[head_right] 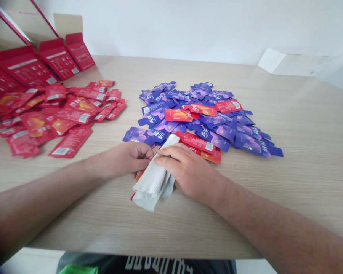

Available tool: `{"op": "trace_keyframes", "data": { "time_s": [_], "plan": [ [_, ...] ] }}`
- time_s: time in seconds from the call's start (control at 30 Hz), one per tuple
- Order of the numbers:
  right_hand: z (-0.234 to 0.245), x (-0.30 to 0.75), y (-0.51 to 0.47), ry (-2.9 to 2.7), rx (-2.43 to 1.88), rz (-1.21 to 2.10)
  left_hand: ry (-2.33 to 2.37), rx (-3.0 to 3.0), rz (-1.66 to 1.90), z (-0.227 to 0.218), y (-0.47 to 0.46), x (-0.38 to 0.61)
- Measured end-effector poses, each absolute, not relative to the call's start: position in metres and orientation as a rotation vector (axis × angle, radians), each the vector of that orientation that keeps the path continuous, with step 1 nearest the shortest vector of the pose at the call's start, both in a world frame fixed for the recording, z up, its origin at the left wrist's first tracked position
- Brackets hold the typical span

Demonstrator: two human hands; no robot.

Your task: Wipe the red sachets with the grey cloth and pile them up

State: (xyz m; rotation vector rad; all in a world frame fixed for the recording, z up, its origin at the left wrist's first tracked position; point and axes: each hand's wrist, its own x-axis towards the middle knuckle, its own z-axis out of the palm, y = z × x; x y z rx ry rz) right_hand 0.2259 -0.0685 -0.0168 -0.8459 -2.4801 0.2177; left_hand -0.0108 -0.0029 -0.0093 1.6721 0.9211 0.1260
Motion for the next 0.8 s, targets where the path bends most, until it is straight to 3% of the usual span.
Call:
{"op": "trace_keyframes", "data": {
  "time_s": [0.8],
  "plan": [
    [-0.012,0.221,-0.077,-2.601,-0.754,0.192,0.949,1.664,0.172,-0.011,-0.003,-0.010]
  ]
}}
